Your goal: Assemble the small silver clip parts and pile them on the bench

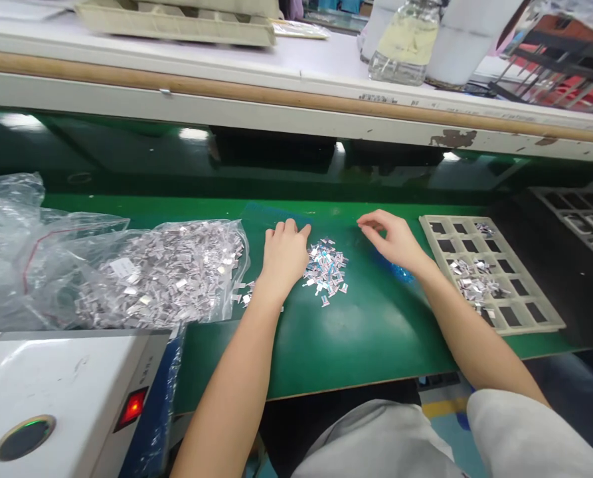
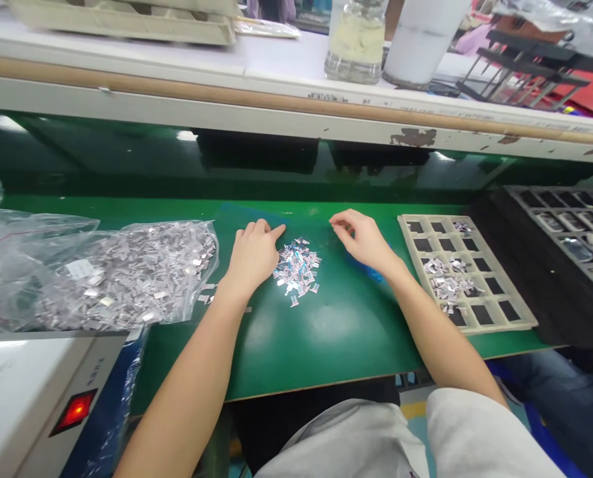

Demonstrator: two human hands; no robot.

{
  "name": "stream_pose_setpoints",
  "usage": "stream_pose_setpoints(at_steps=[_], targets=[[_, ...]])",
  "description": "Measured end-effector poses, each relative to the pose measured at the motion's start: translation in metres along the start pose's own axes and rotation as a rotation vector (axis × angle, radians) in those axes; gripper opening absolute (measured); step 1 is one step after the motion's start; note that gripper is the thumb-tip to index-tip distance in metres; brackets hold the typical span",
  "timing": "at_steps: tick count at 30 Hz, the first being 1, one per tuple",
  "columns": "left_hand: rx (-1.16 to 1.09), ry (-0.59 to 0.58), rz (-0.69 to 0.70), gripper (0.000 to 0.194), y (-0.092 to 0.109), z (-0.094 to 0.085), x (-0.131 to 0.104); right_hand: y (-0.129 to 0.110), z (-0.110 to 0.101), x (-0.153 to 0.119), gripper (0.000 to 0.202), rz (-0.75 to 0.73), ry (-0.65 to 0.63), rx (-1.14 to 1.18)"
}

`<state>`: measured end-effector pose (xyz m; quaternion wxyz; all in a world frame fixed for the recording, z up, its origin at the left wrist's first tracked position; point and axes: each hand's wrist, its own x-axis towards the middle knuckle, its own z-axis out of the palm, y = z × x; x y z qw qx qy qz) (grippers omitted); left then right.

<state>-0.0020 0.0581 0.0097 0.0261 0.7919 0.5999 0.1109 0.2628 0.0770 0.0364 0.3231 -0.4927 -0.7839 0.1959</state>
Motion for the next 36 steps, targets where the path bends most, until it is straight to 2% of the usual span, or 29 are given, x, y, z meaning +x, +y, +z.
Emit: stream_pose_setpoints(at_steps=[3,6,11,16,21,29,36], targets=[[-0.006,0.007,0.000,0.060,-0.001,0.002,0.000,0.002,-0.020,-0.026,0.019,0.156,0.059,0.202],[-0.002,0.006,-0.001,0.061,-0.002,0.002,0.000,0.004,-0.030,-0.041,0.025,0.255,0.080,0.409],[0.009,0.001,0.011,0.061,-0.005,0.003,-0.001,0.010,-0.032,-0.051,0.022,0.258,0.130,0.672],[0.034,-0.002,0.008,0.062,-0.005,0.003,-0.002,0.010,-0.030,-0.051,0.022,0.286,0.090,0.845],[0.043,-0.022,0.007,0.062,-0.004,0.001,-0.003,0.003,-0.027,-0.050,0.025,0.298,0.062,0.915],[0.043,-0.026,-0.003,0.062,-0.004,0.002,-0.003,0.001,-0.016,-0.050,0.041,0.338,0.083,0.821],[0.046,-0.040,-0.002,0.061,-0.003,-0.001,-0.003,0.001,-0.016,-0.045,0.053,0.307,0.196,0.925]])
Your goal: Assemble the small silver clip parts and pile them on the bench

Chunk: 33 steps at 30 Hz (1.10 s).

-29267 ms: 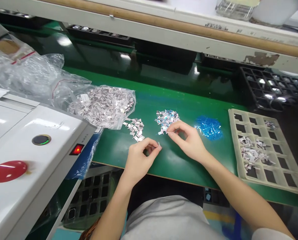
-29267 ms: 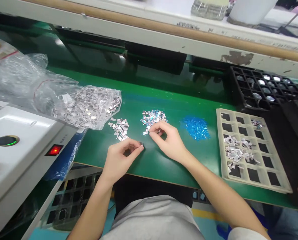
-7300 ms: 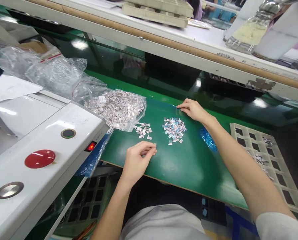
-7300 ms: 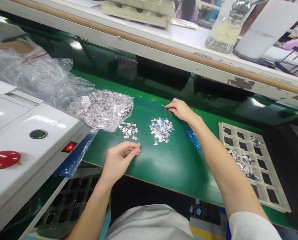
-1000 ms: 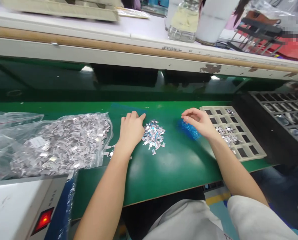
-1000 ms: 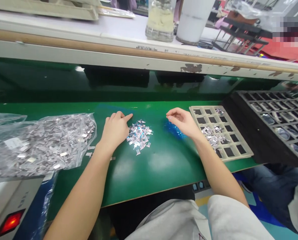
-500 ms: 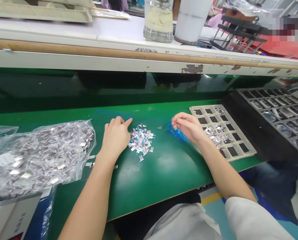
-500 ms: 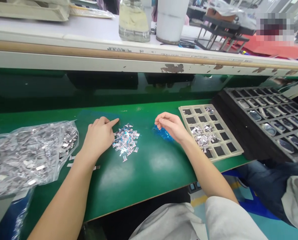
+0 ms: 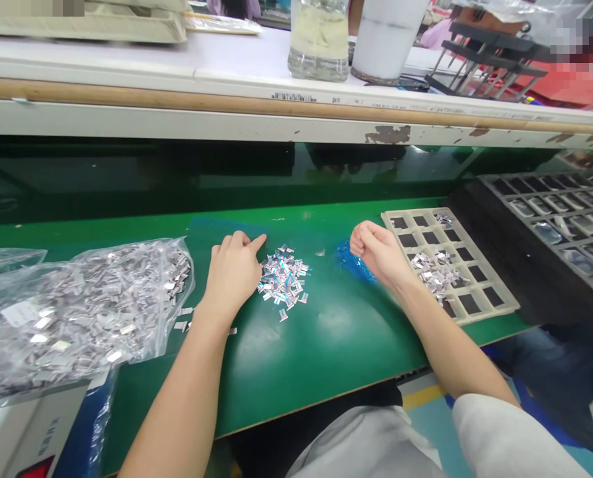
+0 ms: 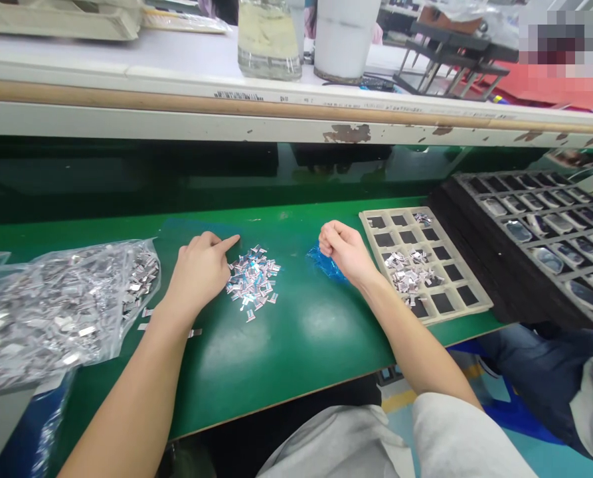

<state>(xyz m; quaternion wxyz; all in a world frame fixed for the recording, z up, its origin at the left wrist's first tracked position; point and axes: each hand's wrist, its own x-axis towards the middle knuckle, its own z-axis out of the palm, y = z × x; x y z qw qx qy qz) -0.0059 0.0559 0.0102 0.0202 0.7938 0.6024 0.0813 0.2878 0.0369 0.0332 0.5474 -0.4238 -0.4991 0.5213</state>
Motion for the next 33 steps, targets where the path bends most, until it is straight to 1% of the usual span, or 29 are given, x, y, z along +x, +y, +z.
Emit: stream_pose_setpoints(at_steps=[3,8,10,13,16,20,24,27,29,33], targets=[[-0.002,0.003,-0.005,0.061,-0.001,0.002,0.000,-0.001,-0.001,0.002,0.057,0.016,0.054,0.012],[-0.001,0.012,0.005,0.062,-0.002,0.003,0.000,-0.001,-0.007,0.002,0.047,0.036,0.075,-0.029],[0.002,0.012,0.009,0.062,-0.001,0.003,0.000,0.000,-0.009,0.001,0.039,0.026,0.076,-0.037],[0.011,0.012,0.007,0.062,-0.001,0.002,0.000,0.000,-0.011,-0.001,0.020,-0.005,0.054,-0.026],[0.012,0.009,0.008,0.062,-0.001,0.002,0.000,0.000,-0.012,-0.001,0.013,-0.012,0.055,0.025],[0.009,-0.002,0.008,0.062,-0.001,0.002,0.001,-0.002,-0.010,-0.002,0.016,0.056,0.090,0.146],[0.006,0.000,0.008,0.062,-0.001,0.002,0.001,-0.005,-0.006,-0.003,0.035,0.126,0.118,0.211],[0.008,-0.001,0.005,0.062,-0.001,0.001,0.001,-0.006,-0.006,-0.003,0.045,0.137,0.133,0.220],[0.009,0.000,0.006,0.061,0.000,0.001,0.001,-0.004,-0.008,-0.003,0.042,0.132,0.127,0.218],[0.004,0.007,0.010,0.061,-0.001,0.001,0.000,-0.001,-0.012,-0.002,0.029,0.129,0.091,0.223]])
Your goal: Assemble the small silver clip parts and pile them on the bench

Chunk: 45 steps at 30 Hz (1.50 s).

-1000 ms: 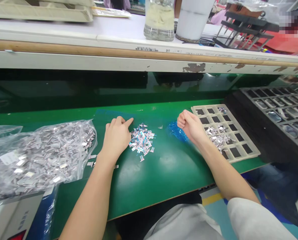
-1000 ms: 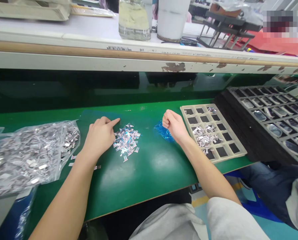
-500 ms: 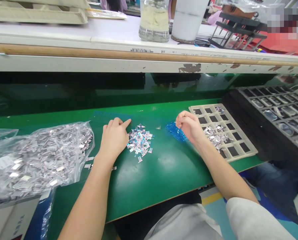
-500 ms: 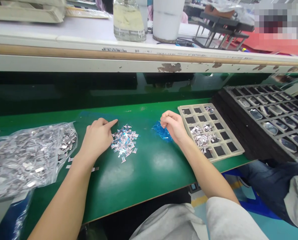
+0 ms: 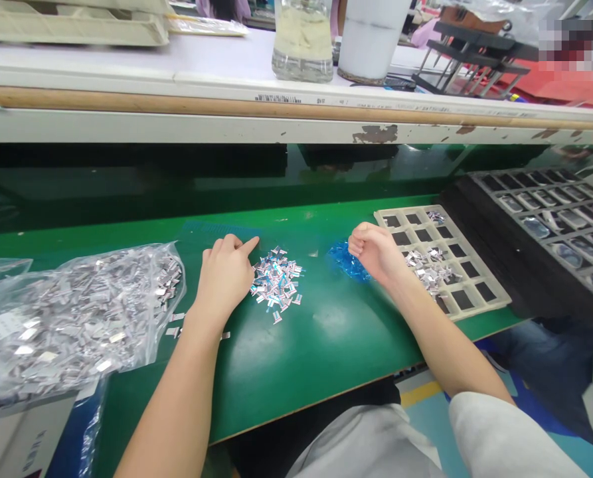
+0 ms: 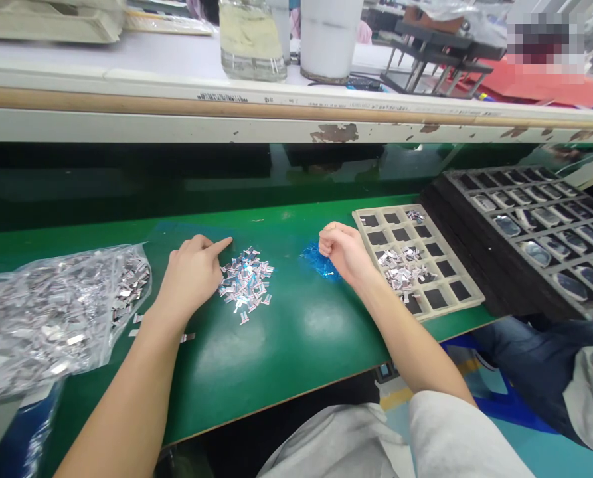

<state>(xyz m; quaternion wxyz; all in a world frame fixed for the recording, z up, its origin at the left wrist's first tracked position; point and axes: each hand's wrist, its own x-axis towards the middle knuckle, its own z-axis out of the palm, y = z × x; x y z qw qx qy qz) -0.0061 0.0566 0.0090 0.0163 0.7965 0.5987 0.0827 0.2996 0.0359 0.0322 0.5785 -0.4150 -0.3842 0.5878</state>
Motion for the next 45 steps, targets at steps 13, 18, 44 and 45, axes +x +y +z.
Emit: stream_pose_setpoints(at_steps=[13,18,44,45], targets=[[-0.002,0.012,0.005,0.060,-0.0030,0.0042,0.0006,-0.0007,-0.0006,-0.0002,0.024,-0.032,-0.087,-0.077],[-0.004,0.021,0.010,0.060,-0.0029,0.0050,0.0006,-0.0002,0.0003,0.0006,0.028,-0.020,-0.075,-0.010],[-0.026,0.028,0.001,0.060,-0.0018,0.0032,-0.0001,-0.0061,-0.0001,-0.0055,0.046,-0.091,0.044,-0.525],[-0.026,0.026,0.000,0.061,-0.0018,0.0030,0.0000,-0.0066,-0.0014,-0.0053,0.049,-0.080,0.027,-0.534]])
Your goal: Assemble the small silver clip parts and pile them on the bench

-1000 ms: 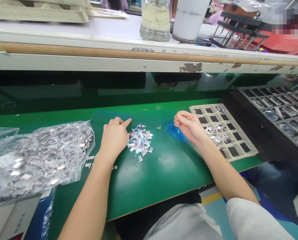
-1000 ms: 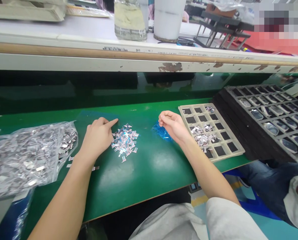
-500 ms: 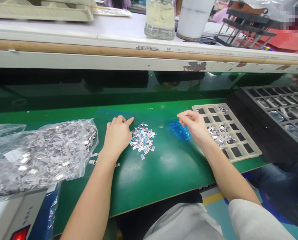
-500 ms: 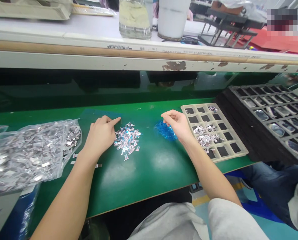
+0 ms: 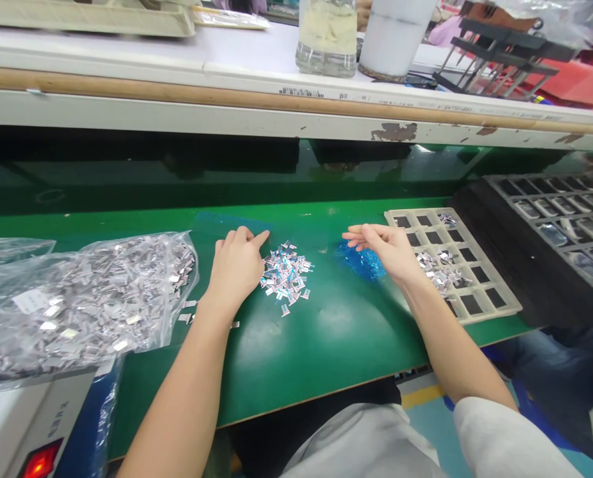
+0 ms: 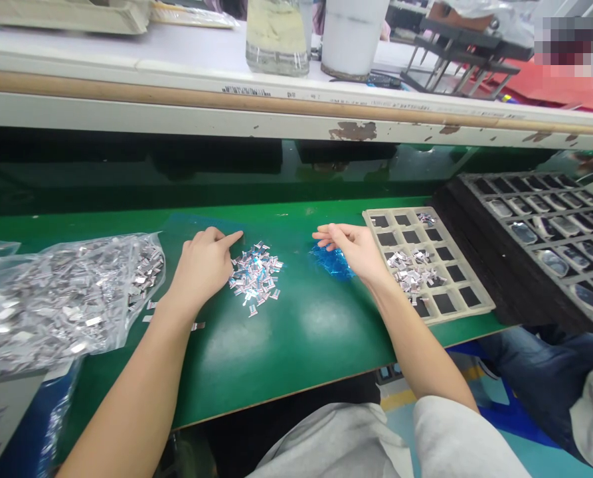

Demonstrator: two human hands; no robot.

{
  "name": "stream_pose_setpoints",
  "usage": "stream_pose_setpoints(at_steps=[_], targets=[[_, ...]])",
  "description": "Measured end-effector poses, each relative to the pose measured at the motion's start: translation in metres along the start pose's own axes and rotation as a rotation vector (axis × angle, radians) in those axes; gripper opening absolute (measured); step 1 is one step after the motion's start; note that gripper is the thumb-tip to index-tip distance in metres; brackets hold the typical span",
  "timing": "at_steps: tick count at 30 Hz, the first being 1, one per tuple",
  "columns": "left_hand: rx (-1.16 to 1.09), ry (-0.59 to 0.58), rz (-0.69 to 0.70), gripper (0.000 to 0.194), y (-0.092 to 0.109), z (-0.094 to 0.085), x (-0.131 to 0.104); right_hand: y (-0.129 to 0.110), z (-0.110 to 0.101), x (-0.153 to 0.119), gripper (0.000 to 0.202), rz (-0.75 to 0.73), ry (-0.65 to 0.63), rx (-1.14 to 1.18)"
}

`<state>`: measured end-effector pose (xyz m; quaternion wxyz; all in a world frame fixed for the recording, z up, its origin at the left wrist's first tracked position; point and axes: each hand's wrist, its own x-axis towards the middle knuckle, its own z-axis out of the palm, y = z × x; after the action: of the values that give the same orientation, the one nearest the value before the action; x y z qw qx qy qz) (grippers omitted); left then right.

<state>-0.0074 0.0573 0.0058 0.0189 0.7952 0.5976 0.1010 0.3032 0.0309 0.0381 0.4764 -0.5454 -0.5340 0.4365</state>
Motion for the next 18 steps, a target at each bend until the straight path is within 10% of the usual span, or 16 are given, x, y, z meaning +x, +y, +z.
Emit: stream_pose_setpoints(at_steps=[9,18], targets=[[0.004,-0.005,0.000,0.060,0.000,-0.001,0.001,0.005,-0.009,0.002,0.012,-0.103,-0.001,-0.130],[-0.009,-0.005,-0.003,0.059,0.000,-0.001,0.001,0.003,-0.016,0.003,0.018,0.017,0.037,-0.067]])
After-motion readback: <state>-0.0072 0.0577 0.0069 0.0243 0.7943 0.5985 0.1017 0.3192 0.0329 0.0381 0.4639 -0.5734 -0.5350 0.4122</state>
